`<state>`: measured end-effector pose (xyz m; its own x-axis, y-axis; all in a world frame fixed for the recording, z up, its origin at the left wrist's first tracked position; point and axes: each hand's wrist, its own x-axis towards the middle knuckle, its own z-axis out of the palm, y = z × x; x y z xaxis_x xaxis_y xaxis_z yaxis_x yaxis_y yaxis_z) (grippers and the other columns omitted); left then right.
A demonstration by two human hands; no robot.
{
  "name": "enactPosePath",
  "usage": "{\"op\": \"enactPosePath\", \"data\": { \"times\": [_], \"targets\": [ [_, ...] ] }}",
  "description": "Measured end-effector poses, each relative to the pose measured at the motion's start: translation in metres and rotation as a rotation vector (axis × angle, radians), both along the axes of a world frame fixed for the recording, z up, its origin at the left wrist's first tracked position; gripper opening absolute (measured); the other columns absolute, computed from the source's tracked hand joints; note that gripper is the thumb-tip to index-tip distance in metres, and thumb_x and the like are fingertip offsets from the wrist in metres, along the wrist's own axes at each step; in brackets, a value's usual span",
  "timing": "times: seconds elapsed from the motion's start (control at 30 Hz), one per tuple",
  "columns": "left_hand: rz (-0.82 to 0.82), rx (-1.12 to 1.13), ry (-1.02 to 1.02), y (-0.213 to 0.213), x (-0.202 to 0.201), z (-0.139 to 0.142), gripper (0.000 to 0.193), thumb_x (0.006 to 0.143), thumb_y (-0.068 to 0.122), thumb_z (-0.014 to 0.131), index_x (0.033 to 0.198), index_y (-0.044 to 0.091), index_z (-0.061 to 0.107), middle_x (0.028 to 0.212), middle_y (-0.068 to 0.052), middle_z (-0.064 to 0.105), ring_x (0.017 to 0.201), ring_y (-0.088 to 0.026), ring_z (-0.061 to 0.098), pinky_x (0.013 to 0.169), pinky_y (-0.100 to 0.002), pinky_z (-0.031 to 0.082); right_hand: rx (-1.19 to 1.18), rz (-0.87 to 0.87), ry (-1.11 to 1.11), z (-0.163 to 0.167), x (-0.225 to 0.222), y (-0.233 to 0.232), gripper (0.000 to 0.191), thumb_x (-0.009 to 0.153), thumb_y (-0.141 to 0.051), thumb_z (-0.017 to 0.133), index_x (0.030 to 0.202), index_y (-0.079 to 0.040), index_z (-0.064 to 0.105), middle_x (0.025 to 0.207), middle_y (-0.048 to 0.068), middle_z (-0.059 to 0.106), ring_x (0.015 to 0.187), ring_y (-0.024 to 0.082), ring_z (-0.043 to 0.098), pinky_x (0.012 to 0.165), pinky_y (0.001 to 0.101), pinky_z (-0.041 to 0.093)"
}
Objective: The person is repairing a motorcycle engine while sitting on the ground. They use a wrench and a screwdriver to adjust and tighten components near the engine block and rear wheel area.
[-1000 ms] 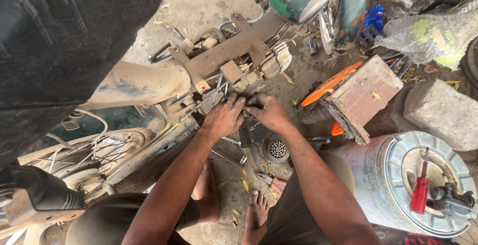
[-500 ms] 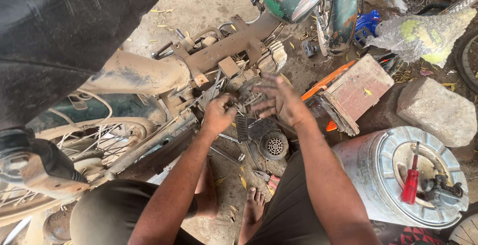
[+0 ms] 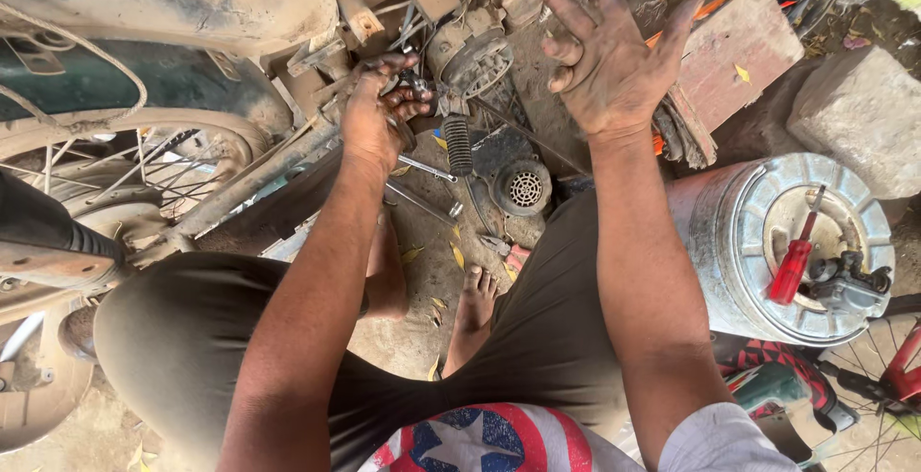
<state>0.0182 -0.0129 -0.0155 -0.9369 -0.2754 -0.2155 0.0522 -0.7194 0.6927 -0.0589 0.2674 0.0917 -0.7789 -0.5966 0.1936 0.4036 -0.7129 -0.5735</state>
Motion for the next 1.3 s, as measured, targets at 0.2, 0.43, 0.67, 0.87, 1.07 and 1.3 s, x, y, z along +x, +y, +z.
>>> {"op": "enactPosePath", "data": {
  "times": [0.2, 0.43, 0.67, 0.87, 1.07, 1.3],
  "targets": [
    [0.080, -0.103, -0.009, 0.014, -0.004, 0.003, 0.020, 0.102, 0.014, 0.055, 0.115, 0.010, 0.069, 0.089, -0.009, 0.067, 0.065, -0.019, 0.068, 0.054, -0.034, 0.057, 1.010, -0.366, -0.016, -0.001, -0.005, -0.045, 0.053, 0.098, -0.038, 0.058, 0.135, -0.001, 0.046, 0.113, 0.021, 0.072, 0.073, 0.027, 0.073, 0.052, 0.0390, 0.060],
    [0.637, -0.861, 0.051, 0.043, -0.014, 0.007, 0.026, 0.085, -0.002, 0.071, 0.111, 0.000, 0.066, 0.100, -0.010, 0.073, 0.089, -0.020, 0.069, 0.085, -0.035, 0.057, 1.538, -0.023, 0.681, -0.038, -0.011, -0.104, 0.043, 0.091, -0.038, 0.070, 0.119, -0.005, 0.073, 0.099, 0.012, 0.077, 0.077, 0.024, 0.073, 0.075, 0.0374, 0.057],
    [0.498, -0.830, -0.362, 0.043, -0.002, 0.014, 0.037, 0.078, 0.009, 0.080, 0.109, -0.002, 0.062, 0.086, -0.012, 0.073, 0.071, -0.019, 0.068, 0.066, -0.035, 0.056, 1.291, 0.042, 0.604, -0.060, -0.028, -0.143, 0.043, 0.096, -0.037, 0.070, 0.114, 0.002, 0.074, 0.097, 0.009, 0.079, 0.089, 0.015, 0.068, 0.082, 0.0340, 0.056],
    [0.306, -0.912, -0.465, 0.040, 0.001, 0.004, 0.033, 0.087, 0.024, 0.082, 0.095, -0.005, 0.068, 0.070, -0.012, 0.072, 0.057, -0.018, 0.066, 0.055, -0.035, 0.053, 1.261, 0.074, 0.447, -0.063, -0.028, -0.145, 0.038, 0.096, -0.032, 0.068, 0.116, 0.001, 0.074, 0.091, 0.005, 0.076, 0.081, 0.011, 0.065, 0.072, 0.0311, 0.055],
    [0.132, -0.900, -0.461, 0.034, 0.000, -0.009, 0.026, 0.093, 0.023, 0.071, 0.095, -0.003, 0.069, 0.064, -0.015, 0.070, 0.053, -0.023, 0.067, 0.051, -0.040, 0.053, 1.436, 0.004, 0.573, -0.052, -0.024, -0.152, 0.037, 0.085, -0.031, 0.081, 0.108, -0.003, 0.077, 0.091, 0.005, 0.077, 0.079, 0.011, 0.069, 0.073, 0.0297, 0.056],
    [0.112, -1.277, -0.350, 0.017, 0.012, -0.010, 0.027, 0.086, 0.022, 0.078, 0.096, -0.002, 0.073, 0.072, -0.024, 0.071, 0.066, -0.039, 0.072, 0.066, -0.048, 0.056, 1.515, 0.118, 0.497, -0.060, -0.017, -0.168, 0.031, 0.080, -0.025, 0.086, 0.099, -0.001, 0.081, 0.087, 0.011, 0.079, 0.075, 0.017, 0.069, 0.070, 0.0357, 0.056]
  ]
}}
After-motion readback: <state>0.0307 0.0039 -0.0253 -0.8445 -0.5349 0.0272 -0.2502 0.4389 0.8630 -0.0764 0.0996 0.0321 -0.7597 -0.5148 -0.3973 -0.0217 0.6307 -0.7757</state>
